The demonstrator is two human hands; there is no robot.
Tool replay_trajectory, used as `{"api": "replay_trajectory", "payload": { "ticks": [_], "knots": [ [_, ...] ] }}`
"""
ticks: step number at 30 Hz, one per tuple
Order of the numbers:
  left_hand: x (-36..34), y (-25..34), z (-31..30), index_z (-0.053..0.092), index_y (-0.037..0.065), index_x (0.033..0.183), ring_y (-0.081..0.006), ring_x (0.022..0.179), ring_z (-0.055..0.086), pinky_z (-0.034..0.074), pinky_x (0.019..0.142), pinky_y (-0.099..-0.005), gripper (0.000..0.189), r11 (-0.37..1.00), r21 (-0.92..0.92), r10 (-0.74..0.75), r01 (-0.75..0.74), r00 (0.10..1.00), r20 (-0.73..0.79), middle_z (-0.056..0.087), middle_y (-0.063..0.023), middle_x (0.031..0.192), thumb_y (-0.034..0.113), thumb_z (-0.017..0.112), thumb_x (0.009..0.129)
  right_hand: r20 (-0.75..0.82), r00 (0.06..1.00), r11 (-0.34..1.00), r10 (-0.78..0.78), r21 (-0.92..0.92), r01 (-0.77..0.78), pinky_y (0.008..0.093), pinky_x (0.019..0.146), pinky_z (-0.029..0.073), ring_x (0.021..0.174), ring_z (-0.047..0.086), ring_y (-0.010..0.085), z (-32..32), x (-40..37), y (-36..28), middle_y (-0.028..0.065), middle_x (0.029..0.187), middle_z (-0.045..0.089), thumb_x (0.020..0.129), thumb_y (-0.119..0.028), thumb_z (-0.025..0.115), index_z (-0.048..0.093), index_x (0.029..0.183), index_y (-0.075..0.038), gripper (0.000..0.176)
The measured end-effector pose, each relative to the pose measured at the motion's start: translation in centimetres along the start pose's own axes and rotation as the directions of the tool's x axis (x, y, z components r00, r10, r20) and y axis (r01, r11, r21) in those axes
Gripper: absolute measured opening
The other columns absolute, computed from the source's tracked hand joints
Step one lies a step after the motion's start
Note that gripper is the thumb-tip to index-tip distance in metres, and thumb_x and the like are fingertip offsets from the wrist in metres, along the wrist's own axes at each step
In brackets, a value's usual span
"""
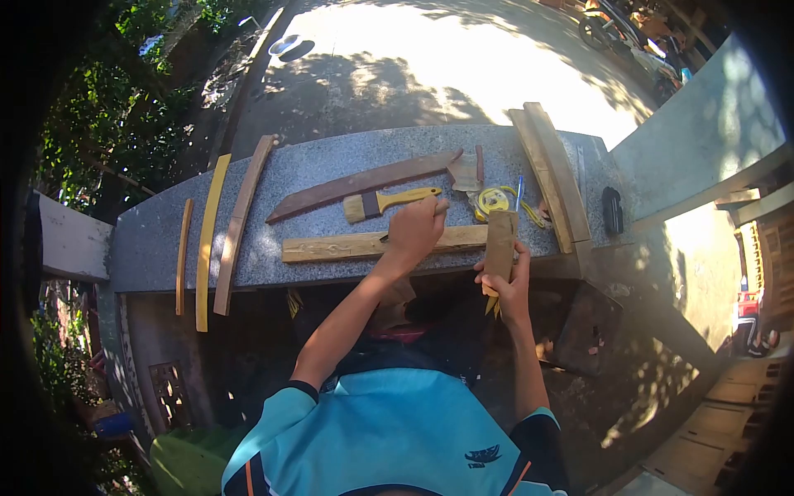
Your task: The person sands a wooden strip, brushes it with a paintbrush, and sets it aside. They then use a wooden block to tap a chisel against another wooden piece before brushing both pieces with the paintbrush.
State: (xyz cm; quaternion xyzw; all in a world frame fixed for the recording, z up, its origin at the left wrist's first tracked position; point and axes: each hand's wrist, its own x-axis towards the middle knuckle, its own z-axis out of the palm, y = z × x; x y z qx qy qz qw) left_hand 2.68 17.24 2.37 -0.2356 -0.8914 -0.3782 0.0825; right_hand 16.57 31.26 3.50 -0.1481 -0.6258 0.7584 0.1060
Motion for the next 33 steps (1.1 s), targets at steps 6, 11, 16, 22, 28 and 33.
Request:
{"api": "replay_trajectory", "payload": {
  "ticks": [6, 11, 16, 22, 28, 33],
  "knots": [
    [0.3, 0.4, -0.4, 0.057, 0.003, 0.077, -0.0364, 0.063, 0.06, 0.047, 0.055, -0.0466, 0.021, 0.996, 0.029, -0.091, 0.089, 0.994, 0.059, 0.06, -0.0186, 0.067, 0.024, 0.054, 0.082, 0.004, 1.0, 0.999, -0.023, -0.036, 0.023, 0.0251, 0.058, 0.048, 0.069, 0.059, 0.0162, 0.3, 0.3, -0.3, 0.0179, 0.091, 0.06, 0.074, -0.003, 0.054, 0.027, 0.131, -0.005, 0.064],
    [1.0, 0.1, -0.6, 0.057, 0.002, 0.074, -0.0381, 0.065, 0.06, 0.047, 0.057, -0.0471, 0.023, 0.991, -0.014, -0.13, 0.13, 0.991, -0.011, 0.06, -0.02, 0.069, 0.024, 0.055, 0.082, -0.001, 1.0, 0.996, -0.001, -0.086, 0.001, 0.0207, 0.052, 0.044, 0.067, 0.056, 0.0111, 0.7, 0.9, -1.1, 0.0127, 0.089, 0.06, 0.078, -0.006, 0.055, 0.027, 0.137, -0.009, 0.065],
    [1.9, -0.9, -0.3, 0.057, 0.002, 0.073, -0.0406, 0.067, 0.06, 0.047, 0.058, -0.0489, 0.023, 0.981, -0.055, -0.189, 0.187, 0.981, -0.033, 0.061, -0.0212, 0.071, 0.023, 0.057, 0.08, 0.008, 1.0, 0.993, 0.02, -0.121, -0.019, 0.0182, 0.047, 0.038, 0.059, 0.054, 0.0084, 1.8, 2.6, -3.3, 0.0081, 0.079, 0.061, 0.079, -0.007, 0.057, 0.033, 0.133, -0.007, 0.059],
    [2.3, -1.3, -0.1, 0.059, -0.001, 0.077, -0.0424, 0.073, 0.058, 0.045, 0.066, -0.0499, 0.029, 0.955, -0.099, -0.285, 0.279, 0.958, -0.045, 0.06, -0.0238, 0.072, 0.026, 0.05, 0.081, 0.035, 0.997, 0.938, -0.076, -0.336, 0.083, 0.0187, 0.047, 0.036, 0.062, 0.054, 0.0075, 2.9, 6.2, -4.8, 0.0088, 0.08, 0.063, 0.081, -0.012, 0.058, 0.04, 0.126, -0.006, 0.049],
    [2.7, -1.1, -1.2, 0.06, -0.001, 0.077, -0.0413, 0.074, 0.059, 0.045, 0.067, -0.0487, 0.03, 0.925, -0.142, -0.36, 0.352, 0.932, -0.036, 0.061, -0.0236, 0.073, 0.027, 0.05, 0.081, -0.073, 0.979, 0.97, -0.19, -0.168, 0.176, 0.0195, 0.047, 0.037, 0.061, 0.052, 0.0077, 5.3, 8.7, -4.1, 0.0118, 0.083, 0.063, 0.084, -0.014, 0.056, 0.038, 0.131, -0.003, 0.052],
    [2.9, -1.4, -1.0, 0.061, -0.001, 0.078, -0.041, 0.074, 0.06, 0.046, 0.067, -0.0485, 0.03, 0.918, -0.162, -0.375, 0.362, 0.925, -0.06, 0.061, -0.0232, 0.073, 0.027, 0.05, 0.081, -0.217, 0.926, 0.95, -0.309, -0.122, 0.288, 0.0203, 0.046, 0.038, 0.06, 0.051, 0.0081, 6.8, 10.4, -3.5, 0.0123, 0.084, 0.062, 0.085, -0.014, 0.054, 0.038, 0.13, -0.001, 0.05]
  ]
}}
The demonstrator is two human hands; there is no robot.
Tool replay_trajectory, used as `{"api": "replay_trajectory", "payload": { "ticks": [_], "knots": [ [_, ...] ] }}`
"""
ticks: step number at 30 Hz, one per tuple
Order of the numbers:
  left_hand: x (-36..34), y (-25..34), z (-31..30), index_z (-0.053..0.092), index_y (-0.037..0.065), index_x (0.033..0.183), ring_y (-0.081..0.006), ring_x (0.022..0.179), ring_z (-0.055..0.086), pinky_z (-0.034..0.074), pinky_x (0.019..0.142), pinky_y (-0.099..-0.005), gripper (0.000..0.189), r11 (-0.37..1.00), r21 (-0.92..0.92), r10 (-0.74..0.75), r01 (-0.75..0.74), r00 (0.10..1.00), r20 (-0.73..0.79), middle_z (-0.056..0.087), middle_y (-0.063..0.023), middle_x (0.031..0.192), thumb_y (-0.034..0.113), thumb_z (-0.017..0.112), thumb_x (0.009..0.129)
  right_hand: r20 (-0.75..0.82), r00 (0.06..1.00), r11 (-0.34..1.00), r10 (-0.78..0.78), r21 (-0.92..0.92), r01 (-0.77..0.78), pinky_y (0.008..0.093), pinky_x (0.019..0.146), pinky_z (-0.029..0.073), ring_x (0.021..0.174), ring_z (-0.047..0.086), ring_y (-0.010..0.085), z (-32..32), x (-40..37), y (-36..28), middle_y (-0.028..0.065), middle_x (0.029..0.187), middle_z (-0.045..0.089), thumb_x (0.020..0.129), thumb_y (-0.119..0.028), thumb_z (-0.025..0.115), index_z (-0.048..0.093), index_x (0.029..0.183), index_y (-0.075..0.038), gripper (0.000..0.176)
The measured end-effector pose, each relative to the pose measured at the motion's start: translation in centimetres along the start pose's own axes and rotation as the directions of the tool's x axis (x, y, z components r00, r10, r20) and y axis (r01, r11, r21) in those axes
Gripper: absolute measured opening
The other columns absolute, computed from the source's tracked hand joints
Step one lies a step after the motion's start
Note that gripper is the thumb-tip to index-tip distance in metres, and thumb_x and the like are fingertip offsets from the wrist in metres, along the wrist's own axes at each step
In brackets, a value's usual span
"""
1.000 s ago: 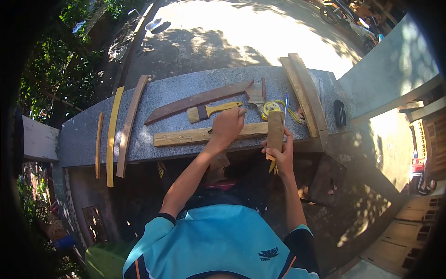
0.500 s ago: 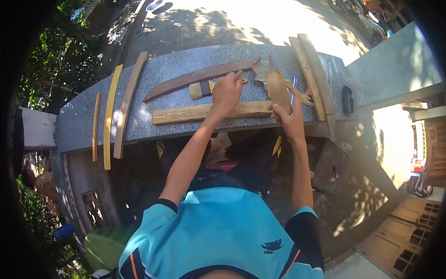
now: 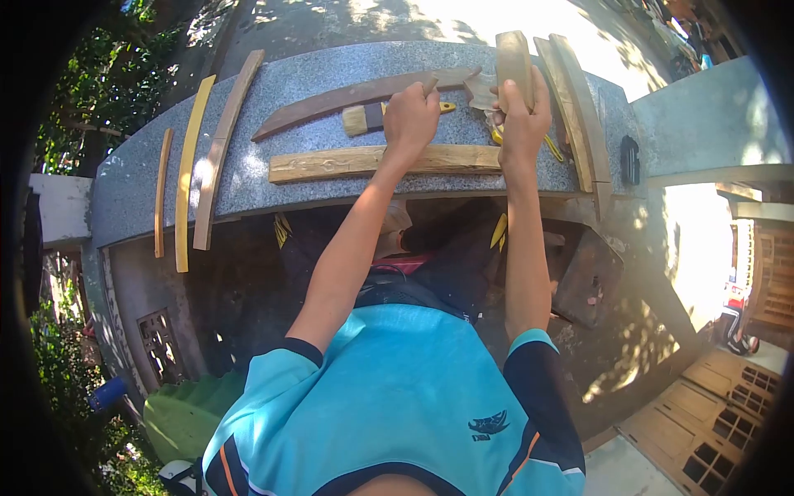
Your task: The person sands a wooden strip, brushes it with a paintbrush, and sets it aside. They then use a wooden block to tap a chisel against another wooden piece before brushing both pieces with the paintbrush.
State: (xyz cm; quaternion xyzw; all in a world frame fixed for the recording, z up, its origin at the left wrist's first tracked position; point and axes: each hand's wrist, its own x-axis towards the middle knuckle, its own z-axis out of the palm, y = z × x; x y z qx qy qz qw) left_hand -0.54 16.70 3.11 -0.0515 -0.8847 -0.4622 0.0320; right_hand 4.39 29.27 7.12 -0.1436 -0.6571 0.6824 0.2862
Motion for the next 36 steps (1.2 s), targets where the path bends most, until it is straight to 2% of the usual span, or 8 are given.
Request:
{"api": "replay_trajectory", "payload": {
  "ticks": [3, 6, 10, 18, 23, 26, 30, 36],
  "knots": [
    [-0.3, 0.1, 0.2, 0.061, 0.0, 0.079, -0.0403, 0.073, 0.06, 0.047, 0.066, -0.048, 0.029, 0.999, 0.042, 0.027, -0.028, 1.0, 0.011, 0.061, -0.0221, 0.072, 0.027, 0.051, 0.081, -0.018, 1.0, 0.997, -0.022, 0.075, 0.024, 0.02, 0.045, 0.038, 0.058, 0.05, 0.0076, 0.8, 0.4, -0.3, 0.0118, 0.083, 0.062, 0.086, -0.016, 0.053, 0.039, 0.13, -0.002, 0.049],
    [-0.8, 0.3, 0.1, 0.061, 0.0, 0.078, -0.0399, 0.071, 0.06, 0.047, 0.065, -0.0479, 0.028, 0.997, 0.023, 0.072, -0.074, 0.996, 0.051, 0.061, -0.021, 0.07, 0.027, 0.052, 0.08, 0.344, 0.898, 0.931, 0.275, -0.329, -0.159, 0.0201, 0.043, 0.036, 0.053, 0.048, 0.0067, 0.1, -0.4, -2.4, 0.0103, 0.08, 0.061, 0.086, -0.017, 0.054, 0.041, 0.129, -0.002, 0.048],
    [-1.3, 0.2, 0.3, 0.061, 0.002, 0.077, -0.0384, 0.066, 0.06, 0.047, 0.06, -0.0481, 0.026, 0.989, 0.063, 0.127, -0.134, 0.987, 0.101, 0.061, -0.0205, 0.068, 0.027, 0.053, 0.08, 0.041, 0.999, 0.999, -0.001, -0.037, 0.002, 0.0182, 0.038, 0.03, 0.046, 0.043, 0.0042, -0.4, -1.7, -2.6, 0.0071, 0.074, 0.06, 0.086, -0.016, 0.053, 0.047, 0.127, -0.003, 0.043],
    [-0.6, 0.2, 0.1, 0.06, 0.001, 0.078, -0.0394, 0.073, 0.06, 0.046, 0.066, -0.0484, 0.028, 0.999, 0.05, 0.02, -0.023, 0.998, 0.061, 0.061, -0.0215, 0.074, 0.027, 0.051, 0.08, 0.323, 0.934, 0.926, 0.15, -0.378, -0.018, 0.0185, 0.038, 0.029, 0.043, 0.039, 0.0036, -3.5, -2.0, -1.9, 0.0055, 0.066, 0.059, 0.086, -0.016, 0.052, 0.049, 0.126, -0.007, 0.041],
    [0.1, 0.2, -0.1, 0.061, 0.001, 0.08, -0.04, 0.077, 0.06, 0.046, 0.07, -0.0484, 0.028, 0.997, 0.04, -0.061, 0.059, 0.996, 0.067, 0.062, -0.0224, 0.078, 0.027, 0.049, 0.08, 0.336, 0.909, 0.94, 0.247, -0.31, -0.141, 0.0191, 0.039, 0.029, 0.046, 0.04, 0.0035, -2.0, -0.6, -1.0, 0.005, 0.067, 0.055, 0.089, -0.021, 0.052, 0.048, 0.126, -0.004, 0.041],
    [0.2, 0.2, 0.0, 0.06, 0.0, 0.08, -0.0397, 0.077, 0.06, 0.046, 0.07, -0.0485, 0.029, 0.996, 0.054, -0.068, 0.065, 0.996, 0.058, 0.062, -0.0217, 0.079, 0.027, 0.049, 0.081, 0.103, 0.987, 0.99, 0.125, 0.053, -0.131, 0.0189, 0.039, 0.028, 0.047, 0.04, 0.0033, -0.9, -0.2, 0.2, 0.0064, 0.071, 0.056, 0.088, -0.021, 0.052, 0.05, 0.122, -0.003, 0.038],
    [0.0, 0.1, 0.3, 0.061, 0.0, 0.081, -0.0393, 0.077, 0.061, 0.047, 0.069, -0.0486, 0.029, 0.995, 0.089, -0.046, 0.04, 0.996, 0.072, 0.062, -0.0215, 0.078, 0.027, 0.049, 0.081, 0.374, 0.893, 0.943, 0.251, -0.302, -0.138, 0.018, 0.038, 0.026, 0.045, 0.037, 0.0029, -1.2, 1.3, -1.5, 0.0061, 0.071, 0.056, 0.087, -0.021, 0.054, 0.053, 0.119, -0.003, 0.037],
    [0.0, 0.2, 0.1, 0.062, 0.001, 0.08, -0.0391, 0.075, 0.061, 0.047, 0.068, -0.0488, 0.027, 0.997, 0.063, -0.049, 0.044, 0.996, 0.076, 0.062, -0.0214, 0.076, 0.026, 0.051, 0.08, 0.275, 0.94, 0.977, 0.202, -0.118, -0.175, 0.0173, 0.037, 0.026, 0.044, 0.036, 0.0019, -1.3, 1.6, -0.6, 0.003, 0.067, 0.054, 0.087, -0.022, 0.055, 0.049, 0.125, -0.005, 0.042]
  ]
}}
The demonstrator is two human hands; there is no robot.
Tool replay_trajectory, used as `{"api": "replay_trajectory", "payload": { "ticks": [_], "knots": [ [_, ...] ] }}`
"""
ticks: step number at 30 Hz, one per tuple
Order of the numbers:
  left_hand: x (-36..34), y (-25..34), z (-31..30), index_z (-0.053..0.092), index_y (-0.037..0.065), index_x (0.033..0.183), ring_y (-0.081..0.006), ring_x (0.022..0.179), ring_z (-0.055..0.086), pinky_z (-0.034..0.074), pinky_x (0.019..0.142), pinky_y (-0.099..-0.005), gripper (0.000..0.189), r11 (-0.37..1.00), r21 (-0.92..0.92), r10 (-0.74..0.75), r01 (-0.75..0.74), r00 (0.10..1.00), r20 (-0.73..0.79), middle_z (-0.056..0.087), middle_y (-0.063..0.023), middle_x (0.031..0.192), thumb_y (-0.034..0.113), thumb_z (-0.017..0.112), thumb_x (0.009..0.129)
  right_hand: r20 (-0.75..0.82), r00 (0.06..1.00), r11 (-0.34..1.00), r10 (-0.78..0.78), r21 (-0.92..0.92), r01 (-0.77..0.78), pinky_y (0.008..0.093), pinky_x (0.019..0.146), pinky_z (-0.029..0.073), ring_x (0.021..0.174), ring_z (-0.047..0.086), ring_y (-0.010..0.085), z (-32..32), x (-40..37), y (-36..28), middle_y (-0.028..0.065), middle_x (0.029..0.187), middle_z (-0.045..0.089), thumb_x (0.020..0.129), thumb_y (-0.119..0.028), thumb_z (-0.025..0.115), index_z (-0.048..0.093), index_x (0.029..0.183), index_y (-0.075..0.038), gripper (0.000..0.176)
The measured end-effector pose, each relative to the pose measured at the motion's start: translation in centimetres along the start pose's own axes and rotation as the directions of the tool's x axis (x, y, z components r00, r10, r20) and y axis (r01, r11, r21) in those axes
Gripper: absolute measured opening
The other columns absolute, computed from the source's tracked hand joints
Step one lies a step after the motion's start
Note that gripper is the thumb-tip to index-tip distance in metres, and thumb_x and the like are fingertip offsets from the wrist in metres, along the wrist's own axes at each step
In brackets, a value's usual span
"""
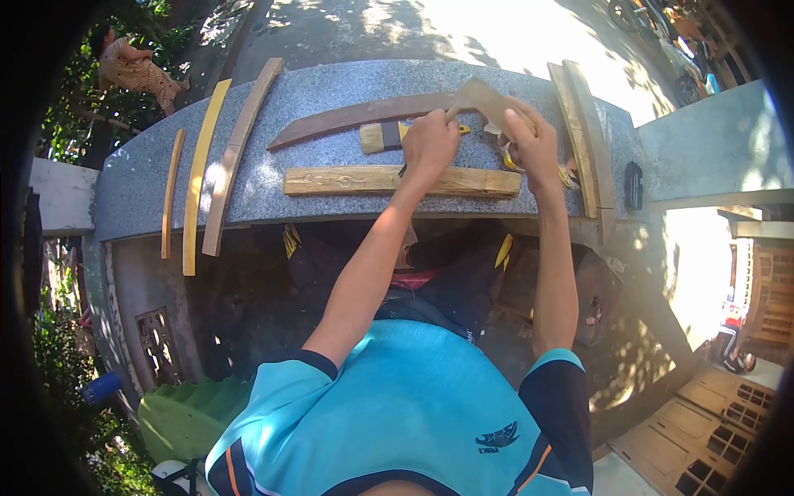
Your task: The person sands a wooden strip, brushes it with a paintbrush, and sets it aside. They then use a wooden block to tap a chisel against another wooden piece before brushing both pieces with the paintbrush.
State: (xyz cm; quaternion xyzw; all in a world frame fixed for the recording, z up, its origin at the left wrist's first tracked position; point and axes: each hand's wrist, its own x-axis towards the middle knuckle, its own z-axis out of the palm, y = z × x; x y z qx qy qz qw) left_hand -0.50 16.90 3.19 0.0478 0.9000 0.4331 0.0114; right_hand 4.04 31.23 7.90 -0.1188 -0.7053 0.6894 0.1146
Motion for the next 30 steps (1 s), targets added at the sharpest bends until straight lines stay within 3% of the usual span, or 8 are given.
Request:
{"api": "replay_trajectory", "payload": {
  "ticks": [10, 13, 16, 19, 22, 25, 28, 30],
  "knots": [
    [-2.8, -0.6, 0.6, 0.063, 0.005, 0.073, -0.035, 0.061, 0.061, 0.048, 0.055, -0.0443, 0.019, 0.938, 0.095, 0.323, -0.335, 0.939, 0.119, 0.06, -0.017, 0.063, 0.023, 0.057, 0.073, -0.015, 0.998, 0.998, 0.055, -0.043, -0.055, 0.0167, 0.045, 0.035, 0.055, 0.045, 0.0044, -1.5, -8.4, 0.3, 0.0047, 0.079, 0.058, 0.087, -0.015, 0.054, 0.036, 0.134, -0.005, 0.052],
    [-3.9, -1.3, 0.5, 0.063, 0.007, 0.071, -0.0327, 0.058, 0.06, 0.048, 0.053, -0.0432, 0.017, 0.874, 0.055, 0.471, -0.483, 0.869, 0.149, 0.06, -0.0151, 0.061, 0.023, 0.058, 0.072, -0.1, 0.985, 0.973, -0.14, -0.198, 0.118, 0.0204, 0.058, 0.044, 0.067, 0.054, 0.0081, -2.0, -11.0, 2.6, 0.0052, 0.084, 0.06, 0.081, -0.009, 0.059, 0.037, 0.132, -0.003, 0.056],
    [-4.8, -2.2, 0.4, 0.061, 0.009, 0.067, -0.0311, 0.055, 0.059, 0.046, 0.05, -0.0423, 0.015, 0.797, 0.026, 0.591, -0.604, 0.787, 0.178, 0.059, -0.0131, 0.059, 0.024, 0.059, 0.071, -0.179, 0.979, 0.992, -0.099, 0.06, 0.111, 0.025, 0.071, 0.047, 0.08, 0.059, 0.0116, -1.9, -13.0, 4.7, 0.0071, 0.09, 0.062, 0.077, -0.005, 0.062, 0.045, 0.123, 0.0, 0.05],
    [-5.1, -3.0, -0.4, 0.058, 0.011, 0.062, -0.0304, 0.052, 0.057, 0.043, 0.047, -0.0419, 0.016, 0.712, -0.011, 0.686, -0.702, 0.691, 0.227, 0.056, -0.0114, 0.055, 0.025, 0.06, 0.07, 0.14, 0.979, 0.982, 0.151, -0.136, -0.132, 0.0266, 0.075, 0.047, 0.086, 0.06, 0.0134, -2.6, -14.8, 5.5, 0.0089, 0.093, 0.063, 0.075, -0.006, 0.064, 0.053, 0.11, 0.002, 0.037],
    [-5.2, -3.3, -1.4, 0.052, 0.011, 0.055, -0.0303, 0.046, 0.052, 0.039, 0.043, -0.0405, 0.028, 0.618, -0.116, 0.78, -0.777, 0.589, 0.211, 0.049, -0.0104, 0.047, 0.028, 0.061, 0.074, -0.036, 0.998, 0.998, 0.057, 0.043, -0.055, 0.0266, 0.073, 0.047, 0.084, 0.059, 0.0131, -0.6, -16.1, 7.4, 0.0066, 0.088, 0.061, 0.075, -0.008, 0.065, 0.058, 0.096, 0.0, 0.024],
    [-5.7, -3.6, -2.1, 0.048, 0.01, 0.052, -0.0293, 0.043, 0.05, 0.036, 0.041, -0.038, 0.035, 0.592, -0.131, 0.8, -0.795, 0.56, 0.216, 0.046, -0.0098, 0.044, 0.03, 0.059, 0.078, 0.244, 0.948, 0.975, 0.205, -0.141, -0.174, 0.0285, 0.079, 0.045, 0.085, 0.058, 0.0134, 0.1, -16.8, 8.3, 0.0048, 0.086, 0.061, 0.075, -0.004, 0.066, 0.056, 0.098, -0.002, 0.026],
    [-5.7, -4.2, -2.9, 0.05, 0.011, 0.053, -0.0294, 0.045, 0.052, 0.037, 0.041, -0.039, 0.035, 0.568, -0.141, 0.794, -0.811, 0.495, 0.354, 0.051, -0.0084, 0.048, 0.033, 0.058, 0.078, -0.048, 0.969, 0.97, -0.242, -0.002, 0.242, 0.0269, 0.08, 0.045, 0.082, 0.057, 0.0133, 2.1, -17.2, 8.2, 0.0021, 0.08, 0.056, 0.075, -0.001, 0.063, 0.054, 0.09, -0.005, 0.018],
    [-5.9, -4.9, -3.5, 0.046, 0.011, 0.051, -0.0281, 0.044, 0.051, 0.036, 0.04, -0.0379, 0.033, 0.534, -0.205, 0.814, -0.82, 0.434, 0.386, 0.048, -0.0074, 0.047, 0.029, 0.059, 0.076, 0.077, 0.988, 0.981, -0.133, -0.128, 0.142, 0.0269, 0.078, 0.046, 0.082, 0.057, 0.014, 1.9, -17.3, 7.8, 0.0026, 0.083, 0.054, 0.073, 0.004, 0.062, 0.051, 0.087, -0.005, 0.02]
  ]
}}
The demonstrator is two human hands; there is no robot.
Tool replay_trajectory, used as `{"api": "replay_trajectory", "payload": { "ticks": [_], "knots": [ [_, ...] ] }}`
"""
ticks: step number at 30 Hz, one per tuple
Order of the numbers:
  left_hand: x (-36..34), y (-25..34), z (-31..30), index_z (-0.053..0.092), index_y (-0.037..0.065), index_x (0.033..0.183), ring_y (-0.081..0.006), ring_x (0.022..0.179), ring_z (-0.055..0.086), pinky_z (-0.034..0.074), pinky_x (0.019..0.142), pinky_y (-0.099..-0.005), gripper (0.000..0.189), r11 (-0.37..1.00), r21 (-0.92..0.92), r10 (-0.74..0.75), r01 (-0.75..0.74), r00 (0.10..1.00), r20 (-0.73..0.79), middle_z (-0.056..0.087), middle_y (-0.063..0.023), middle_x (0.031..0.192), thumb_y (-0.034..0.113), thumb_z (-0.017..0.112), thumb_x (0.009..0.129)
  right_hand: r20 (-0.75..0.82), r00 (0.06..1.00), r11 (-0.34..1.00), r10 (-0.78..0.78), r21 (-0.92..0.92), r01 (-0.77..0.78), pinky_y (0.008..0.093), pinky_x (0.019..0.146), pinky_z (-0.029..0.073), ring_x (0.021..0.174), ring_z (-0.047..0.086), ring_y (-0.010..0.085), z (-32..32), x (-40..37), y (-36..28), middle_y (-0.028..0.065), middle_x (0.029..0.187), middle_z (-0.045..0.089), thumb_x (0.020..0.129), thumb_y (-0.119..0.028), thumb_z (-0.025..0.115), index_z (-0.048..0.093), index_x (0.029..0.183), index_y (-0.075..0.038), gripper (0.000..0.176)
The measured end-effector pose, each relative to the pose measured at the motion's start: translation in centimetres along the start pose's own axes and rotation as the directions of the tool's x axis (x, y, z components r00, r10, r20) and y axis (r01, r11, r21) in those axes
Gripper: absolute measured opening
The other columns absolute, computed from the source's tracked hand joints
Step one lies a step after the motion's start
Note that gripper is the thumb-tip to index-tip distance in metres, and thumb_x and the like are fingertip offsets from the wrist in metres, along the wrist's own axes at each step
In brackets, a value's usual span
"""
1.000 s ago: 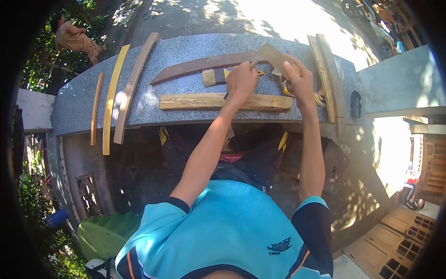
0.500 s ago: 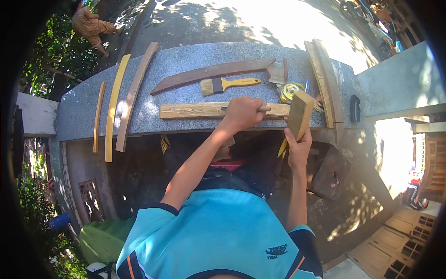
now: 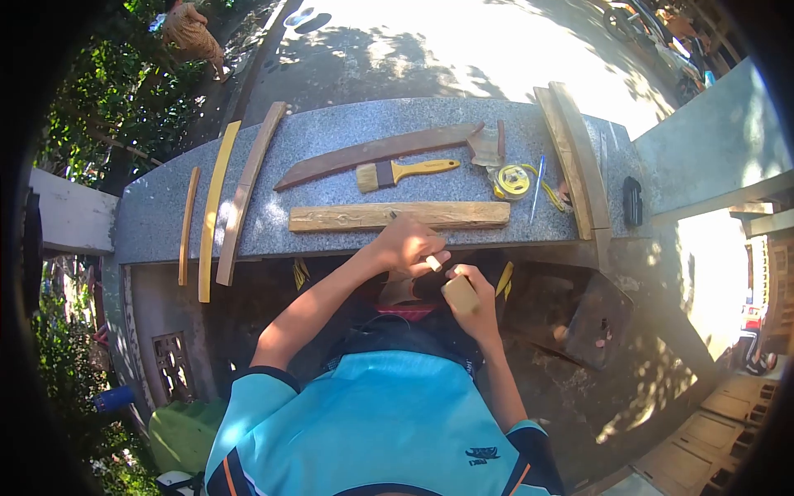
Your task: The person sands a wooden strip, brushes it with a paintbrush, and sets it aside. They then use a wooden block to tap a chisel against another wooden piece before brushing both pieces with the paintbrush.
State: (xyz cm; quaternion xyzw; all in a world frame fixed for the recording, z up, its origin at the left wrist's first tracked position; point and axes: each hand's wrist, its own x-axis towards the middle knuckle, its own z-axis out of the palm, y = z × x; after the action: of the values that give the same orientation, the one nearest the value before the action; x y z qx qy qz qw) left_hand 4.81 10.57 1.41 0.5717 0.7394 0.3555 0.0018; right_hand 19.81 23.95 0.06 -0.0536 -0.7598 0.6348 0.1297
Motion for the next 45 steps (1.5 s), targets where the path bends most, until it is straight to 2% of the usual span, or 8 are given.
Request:
{"api": "replay_trajectory", "payload": {
  "ticks": [2, 4, 21, 24, 26, 29, 40, 45],
  "knots": [
    [-0.5, -0.5, 0.0, 0.044, 0.011, 0.051, -0.0275, 0.044, 0.05, 0.036, 0.04, -0.0375, 0.032, 0.997, -0.037, 0.07, -0.07, 0.997, 0.015, 0.047, -0.0069, 0.046, 0.027, 0.06, 0.074, 0.183, 0.959, 0.975, 0.215, -0.095, -0.2, 0.0275, 0.078, 0.046, 0.083, 0.058, 0.0152, -0.8, -0.3, 0.7, 0.0047, 0.086, 0.055, 0.072, 0.004, 0.062, 0.05, 0.087, -0.005, 0.021],
    [-0.8, -0.4, -0.9, 0.04, 0.009, 0.05, -0.0261, 0.042, 0.047, 0.034, 0.039, -0.0375, 0.029, 0.978, -0.149, 0.148, -0.146, 0.989, 0.006, 0.042, -0.0064, 0.046, 0.018, 0.062, 0.068, 0.046, 0.981, 0.981, -0.189, -0.031, 0.19, 0.0287, 0.068, 0.046, 0.078, 0.06, 0.0203, 0.6, -0.5, 0.8, 0.0091, 0.084, 0.059, 0.071, 0.001, 0.064, 0.05, 0.086, -0.002, 0.02],
    [-1.9, -2.0, -2.6, 0.043, 0.008, 0.052, -0.0253, 0.05, 0.043, 0.036, 0.047, -0.0346, 0.022, 0.862, -0.291, 0.448, -0.416, 0.892, 0.053, 0.043, -0.0062, 0.052, 0.016, 0.061, 0.061, 0.178, 0.975, 0.987, -0.131, -0.068, 0.145, 0.0292, 0.069, 0.046, 0.078, 0.059, 0.0213, 2.1, -1.5, 0.8, 0.0103, 0.086, 0.058, 0.065, 0.002, 0.067, 0.05, 0.088, -0.005, 0.03],
    [-4.4, -1.9, -4.1, 0.041, 0.008, 0.055, -0.0229, 0.049, 0.04, 0.033, 0.046, -0.0301, 0.027, 0.877, -0.469, 0.026, -0.102, 0.986, -0.166, 0.04, -0.0041, 0.051, 0.019, 0.06, 0.071, -0.012, 0.995, 0.993, -0.104, 0.05, 0.104, 0.0284, 0.071, 0.046, 0.079, 0.059, 0.0178, 1.8, -1.1, 0.1, 0.0092, 0.086, 0.059, 0.069, 0.003, 0.066, 0.05, 0.091, -0.006, 0.028],
    [-5.7, -0.7, -5.0, 0.043, 0.005, 0.059, -0.0199, 0.049, 0.04, 0.032, 0.045, -0.0276, 0.032, 0.514, -0.857, -0.452, -0.032, 0.839, -0.303, 0.041, -0.0044, 0.055, 0.023, 0.059, 0.08, -0.003, 0.988, 0.988, -0.153, 0.023, 0.153, 0.0279, 0.073, 0.047, 0.081, 0.059, 0.0158, 0.2, 1.1, -0.8, 0.0079, 0.087, 0.059, 0.072, 0.002, 0.065, 0.049, 0.091, -0.008, 0.026],
    [-6.7, -0.7, -6.4, 0.052, 0.002, 0.068, -0.0202, 0.053, 0.049, 0.038, 0.047, -0.0308, 0.027, 0.648, -0.55, -0.74, 0.527, 0.606, -0.292, 0.049, -0.0077, 0.062, 0.024, 0.061, 0.081, 0.032, 0.993, 0.987, -0.113, 0.118, 0.108, 0.035, 0.085, 0.043, 0.09, 0.055, 0.0188, -0.8, 5.8, -0.9, 0.0086, 0.091, 0.055, 0.073, 0.005, 0.061, 0.042, 0.096, -0.006, 0.031],
    [-3.4, -3.3, -5.8, 0.064, 0.011, 0.081, -0.0267, 0.069, 0.059, 0.047, 0.059, -0.0349, 0.012, 0.869, 0.281, -0.382, 0.407, 0.913, -0.142, 0.058, -0.0051, 0.077, 0.022, 0.065, 0.076, 0.045, 0.981, 0.946, -0.186, -0.262, 0.192, 0.0361, 0.064, 0.047, 0.072, 0.063, 0.0281, 1.9, 14.1, 0.4, 0.016, 0.076, 0.063, 0.071, -0.016, 0.069, 0.056, 0.092, 0.002, 0.031],
    [-2.5, -3.2, -6.5, 0.054, 0.007, 0.068, -0.0202, 0.051, 0.054, 0.042, 0.046, -0.0317, 0.02, 0.87, -0.185, -0.487, 0.458, 0.737, -0.468, 0.048, -0.004, 0.056, 0.02, 0.06, 0.081, 0.022, 0.992, 0.959, -0.124, -0.253, 0.126, 0.0363, 0.063, 0.047, 0.071, 0.063, 0.0294, 1.9, 14.3, -0.1, 0.0182, 0.075, 0.062, 0.071, -0.018, 0.069, 0.057, 0.093, 0.002, 0.033]
  ]
}}
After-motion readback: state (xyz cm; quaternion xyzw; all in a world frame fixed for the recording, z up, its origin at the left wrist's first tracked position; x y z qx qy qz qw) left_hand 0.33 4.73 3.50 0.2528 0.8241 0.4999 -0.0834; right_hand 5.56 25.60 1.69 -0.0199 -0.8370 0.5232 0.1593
